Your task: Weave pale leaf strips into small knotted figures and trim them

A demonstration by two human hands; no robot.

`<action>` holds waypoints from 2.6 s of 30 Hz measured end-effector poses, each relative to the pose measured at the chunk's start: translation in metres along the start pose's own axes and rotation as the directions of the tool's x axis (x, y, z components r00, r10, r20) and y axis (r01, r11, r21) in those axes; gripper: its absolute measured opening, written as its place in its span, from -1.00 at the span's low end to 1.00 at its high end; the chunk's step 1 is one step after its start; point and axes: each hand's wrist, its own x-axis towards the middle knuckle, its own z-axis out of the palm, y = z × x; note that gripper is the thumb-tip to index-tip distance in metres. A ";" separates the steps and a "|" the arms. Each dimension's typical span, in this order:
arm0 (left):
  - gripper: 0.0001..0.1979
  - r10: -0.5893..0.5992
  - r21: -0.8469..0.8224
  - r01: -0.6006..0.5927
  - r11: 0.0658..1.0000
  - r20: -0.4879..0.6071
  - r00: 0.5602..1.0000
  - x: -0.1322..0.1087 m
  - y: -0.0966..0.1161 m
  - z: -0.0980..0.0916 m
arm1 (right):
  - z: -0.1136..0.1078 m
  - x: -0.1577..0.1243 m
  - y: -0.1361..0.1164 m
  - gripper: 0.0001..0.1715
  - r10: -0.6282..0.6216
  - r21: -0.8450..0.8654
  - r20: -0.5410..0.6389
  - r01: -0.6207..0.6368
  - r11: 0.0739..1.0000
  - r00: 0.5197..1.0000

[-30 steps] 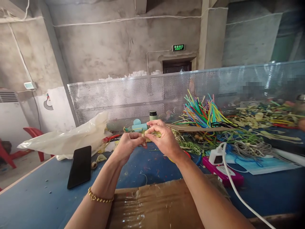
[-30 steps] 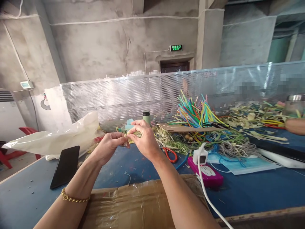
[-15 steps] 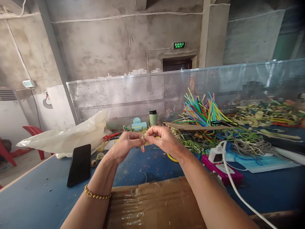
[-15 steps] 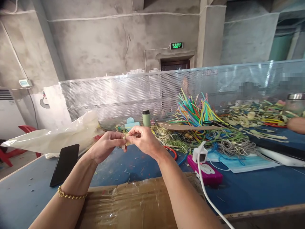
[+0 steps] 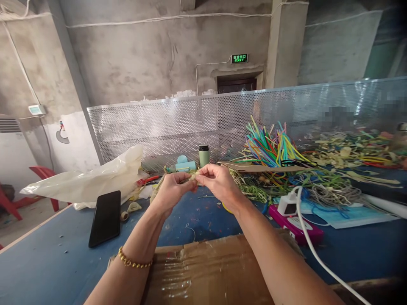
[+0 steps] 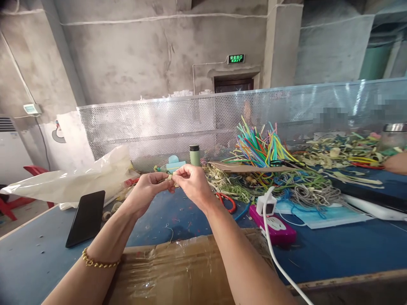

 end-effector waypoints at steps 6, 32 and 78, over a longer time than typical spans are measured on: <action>-0.83 -0.052 -0.125 0.051 0.991 -0.003 0.999 0.004 -0.003 -0.011 | -0.008 0.003 -0.008 -0.67 0.024 0.061 -0.029 -0.022 0.998 0.999; -0.83 -0.048 -0.408 0.153 0.900 0.256 0.966 0.000 0.005 -0.009 | -0.013 -0.007 -0.026 -0.87 -0.157 0.181 0.336 0.100 0.978 0.929; -0.76 -0.120 -0.320 0.140 0.937 0.079 0.990 -0.001 -0.001 0.000 | -0.001 -0.009 -0.019 -0.89 -0.191 -0.364 0.099 0.214 0.906 0.977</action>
